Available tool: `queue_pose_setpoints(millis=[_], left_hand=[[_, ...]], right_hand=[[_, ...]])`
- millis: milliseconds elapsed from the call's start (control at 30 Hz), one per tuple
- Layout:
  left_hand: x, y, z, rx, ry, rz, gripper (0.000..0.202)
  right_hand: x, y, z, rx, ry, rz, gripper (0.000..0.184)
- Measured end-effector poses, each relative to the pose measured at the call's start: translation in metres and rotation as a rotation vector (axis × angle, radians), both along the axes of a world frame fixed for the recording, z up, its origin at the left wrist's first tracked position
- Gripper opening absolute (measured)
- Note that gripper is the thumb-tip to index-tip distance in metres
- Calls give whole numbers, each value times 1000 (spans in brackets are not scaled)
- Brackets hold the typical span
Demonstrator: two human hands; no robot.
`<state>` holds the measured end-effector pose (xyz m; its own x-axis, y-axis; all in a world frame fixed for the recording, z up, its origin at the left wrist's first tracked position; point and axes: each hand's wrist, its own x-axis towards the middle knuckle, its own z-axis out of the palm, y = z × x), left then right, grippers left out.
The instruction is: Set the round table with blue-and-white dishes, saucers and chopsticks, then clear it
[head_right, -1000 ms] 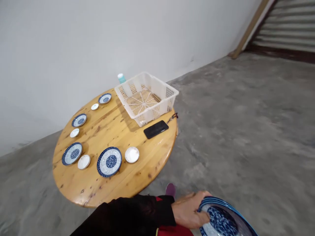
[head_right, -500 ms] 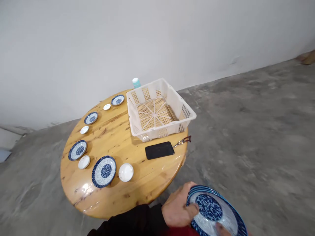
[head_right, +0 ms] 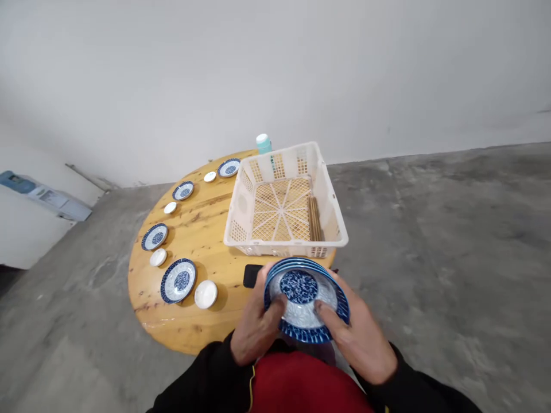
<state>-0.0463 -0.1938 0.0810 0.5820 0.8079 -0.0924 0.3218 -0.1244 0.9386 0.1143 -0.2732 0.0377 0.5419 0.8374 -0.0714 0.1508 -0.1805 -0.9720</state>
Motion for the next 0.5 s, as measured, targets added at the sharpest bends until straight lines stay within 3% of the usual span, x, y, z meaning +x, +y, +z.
queue_pose_setpoints(millis=[200,500], left_hand=[[-10,35,24,112,-43,51,52],[-9,90,26,145,-55,48,55]], right_hand=[[-5,51,24,106,-28,104,56],[1,104,37,16,8,121,43]])
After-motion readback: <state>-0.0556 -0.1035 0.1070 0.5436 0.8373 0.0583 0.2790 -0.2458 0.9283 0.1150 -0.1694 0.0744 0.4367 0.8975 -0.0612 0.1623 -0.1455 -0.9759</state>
